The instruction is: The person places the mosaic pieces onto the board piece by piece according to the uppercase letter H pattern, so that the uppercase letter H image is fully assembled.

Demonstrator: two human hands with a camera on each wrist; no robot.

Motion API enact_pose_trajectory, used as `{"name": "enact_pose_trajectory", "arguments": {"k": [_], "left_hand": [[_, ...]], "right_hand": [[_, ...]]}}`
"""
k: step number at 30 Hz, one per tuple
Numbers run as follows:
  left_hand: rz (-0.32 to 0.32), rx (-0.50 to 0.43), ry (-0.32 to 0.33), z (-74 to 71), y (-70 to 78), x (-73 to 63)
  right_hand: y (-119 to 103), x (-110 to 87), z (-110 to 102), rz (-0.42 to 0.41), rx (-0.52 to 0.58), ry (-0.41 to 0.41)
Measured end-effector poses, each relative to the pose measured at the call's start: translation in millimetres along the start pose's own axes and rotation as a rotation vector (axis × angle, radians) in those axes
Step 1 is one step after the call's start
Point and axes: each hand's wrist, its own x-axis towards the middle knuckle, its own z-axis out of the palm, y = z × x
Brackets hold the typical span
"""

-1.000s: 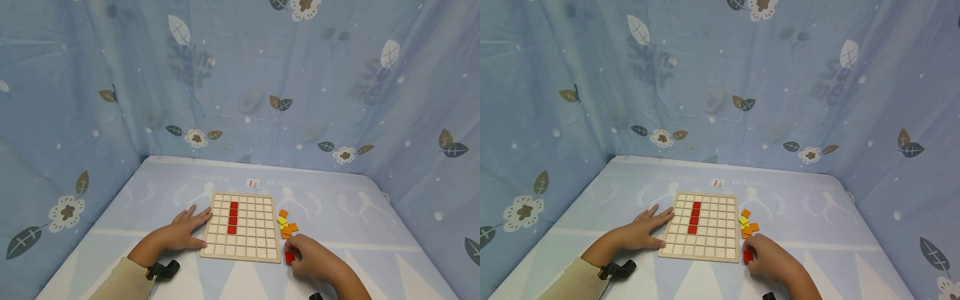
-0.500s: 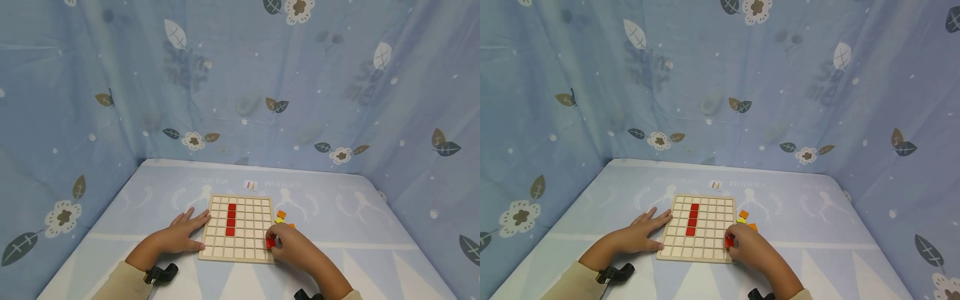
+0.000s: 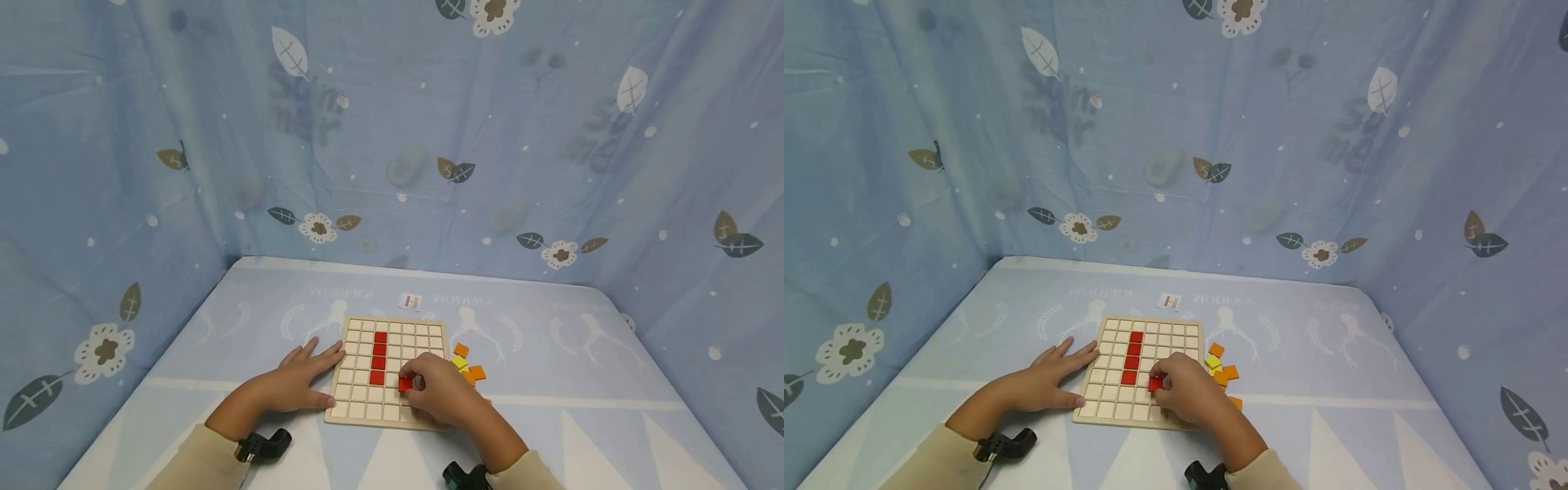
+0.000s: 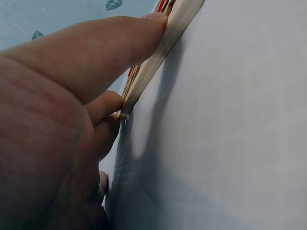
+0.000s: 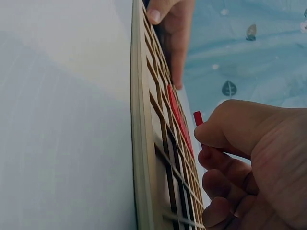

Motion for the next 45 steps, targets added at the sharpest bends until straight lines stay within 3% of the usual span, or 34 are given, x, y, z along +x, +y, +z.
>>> {"name": "enact_pose_trajectory", "arguments": {"k": [13,18,30,45], "left_hand": [[-0.005,0.014,0.001,1.2,-4.1,-0.9],[-0.013,0.014,0.001,0.9,-3.0,-1.5],[-0.011,0.014,0.007,-2.9,2.0,-3.8],[-0.01,0.019,0.009,0.5,-2.2,-0.3]], "right_hand": [[-28.4,18.8,27.4,0.025,0.038,-0.012],[-35.8,21.6,34.2,0.036,-0.006,-0.014],[-40.2,22.5,40.8,0.027,-0.084,0.017],[-36.9,20.4,40.8,0.032,-0.057,-0.003]]}}
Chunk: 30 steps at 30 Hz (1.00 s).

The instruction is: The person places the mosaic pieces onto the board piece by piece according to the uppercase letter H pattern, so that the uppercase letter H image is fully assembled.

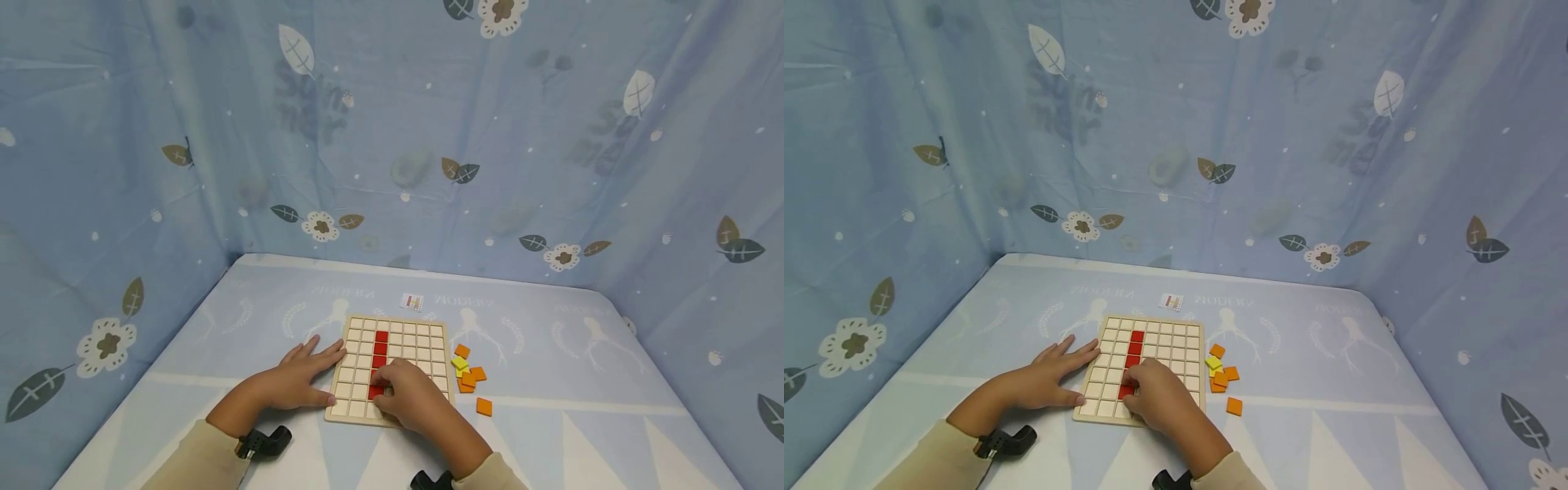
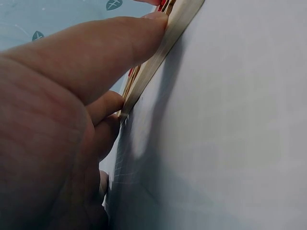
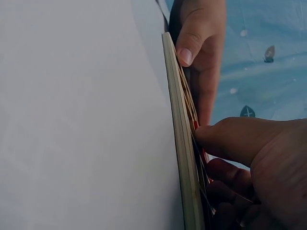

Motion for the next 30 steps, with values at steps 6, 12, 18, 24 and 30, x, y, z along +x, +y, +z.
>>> {"name": "enact_pose_trajectory", "arguments": {"k": [6,12,18,24,30], "left_hand": [[-0.01,0.0,0.001,-1.1,-1.3,-3.3],[0.011,-0.003,0.008,-0.1,-1.0,-1.2],[0.008,0.0,0.003,0.8,-0.6,1.1],[0.019,-0.002,-0.004,0.8,0.5,2.6],[0.024,0.004,-0.005,-0.2,0.8,0.7]], "right_hand": [[1.3,0.7,-0.1,-0.029,0.022,-0.003],[10.6,-1.9,-12.2,-0.001,0.075,0.021],[27.5,-5.3,-33.0,0.04,0.083,0.101],[52.9,-12.6,-53.1,0.166,0.106,0.197],[74.9,-16.7,-62.4,0.302,0.092,0.288]]}}
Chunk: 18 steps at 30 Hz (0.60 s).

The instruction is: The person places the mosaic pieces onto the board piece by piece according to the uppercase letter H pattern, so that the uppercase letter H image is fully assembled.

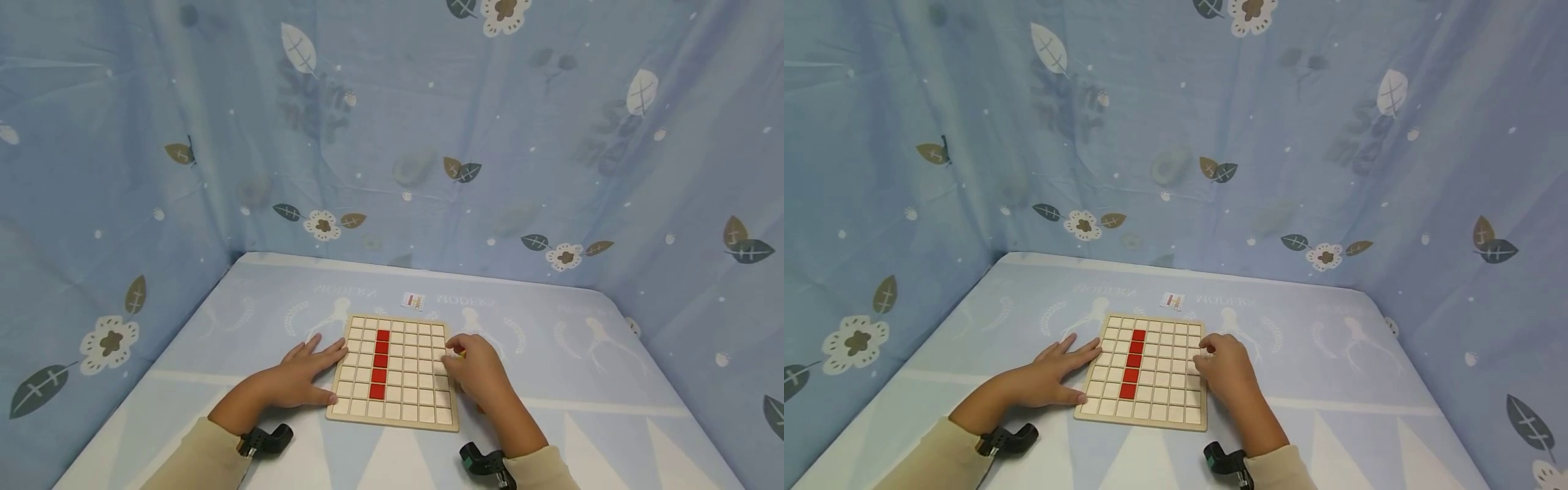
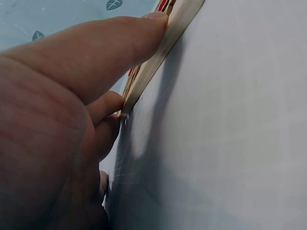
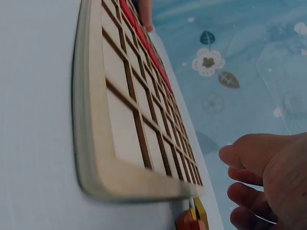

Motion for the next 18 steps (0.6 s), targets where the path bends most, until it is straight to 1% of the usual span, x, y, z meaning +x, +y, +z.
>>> {"name": "enact_pose_trajectory", "arguments": {"k": [4,7,14,18], "left_hand": [[0.001,0.001,0.002,0.3,0.1,-0.4],[-0.008,-0.003,0.0,1.0,0.3,-0.8],[-0.018,-0.004,0.001,1.0,1.0,0.1],[-0.019,-0.004,0.004,0.2,1.8,0.0]], "right_hand": [[9.9,3.1,-2.5,0.057,-0.04,0.058],[14.8,3.8,-2.3,0.087,-0.074,0.079],[24.6,3.1,-1.2,0.147,-0.089,0.076],[27.5,4.1,-0.9,0.154,-0.079,0.061]]}}
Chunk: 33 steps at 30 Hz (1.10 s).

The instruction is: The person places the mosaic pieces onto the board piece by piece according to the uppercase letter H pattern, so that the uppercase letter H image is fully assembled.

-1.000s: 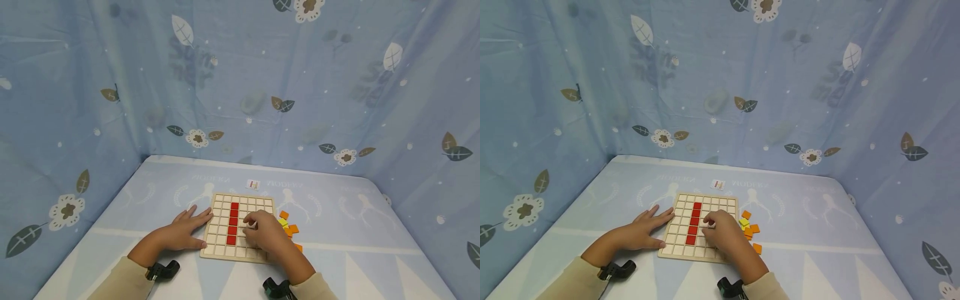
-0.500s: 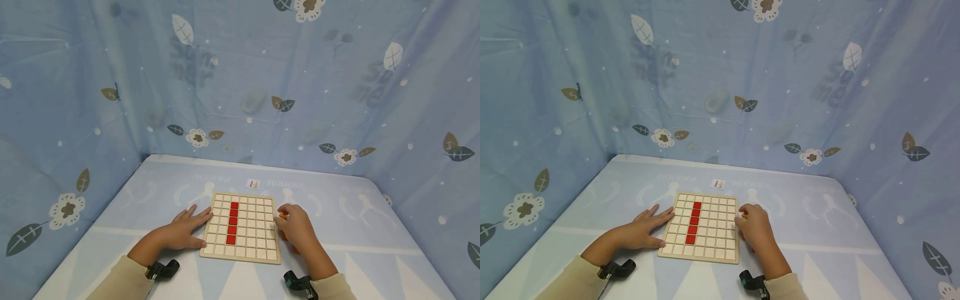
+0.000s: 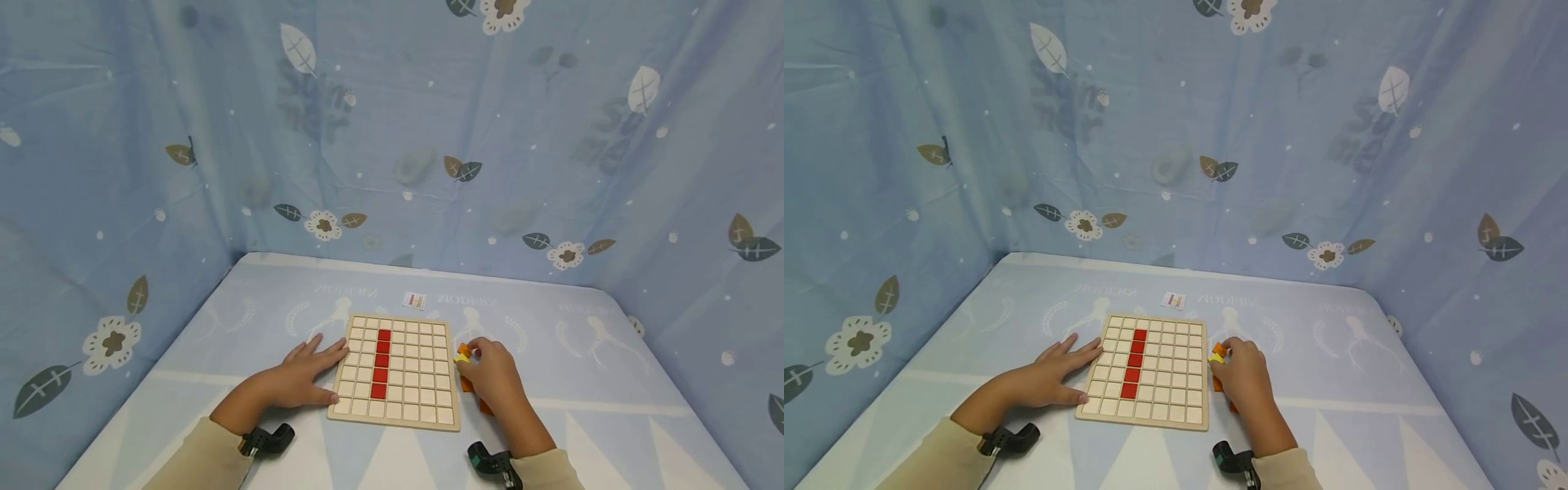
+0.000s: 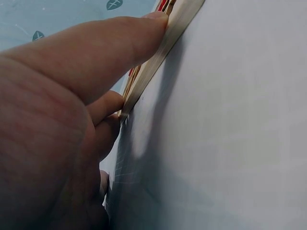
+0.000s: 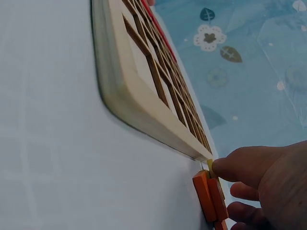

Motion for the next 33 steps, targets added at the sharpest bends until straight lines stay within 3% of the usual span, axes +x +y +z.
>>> {"name": "enact_pose_trajectory", "arguments": {"k": [19,33], "left_hand": [[0.011,-0.004,-0.008,-1.8,0.4,-0.5],[0.005,-0.03,-0.02,-3.0,-0.3,0.9]], "right_hand": [[-0.2,-0.8,1.7,0.016,0.032,-0.038],[-1.1,-0.4,3.3,0.022,0.104,-0.023]]}}
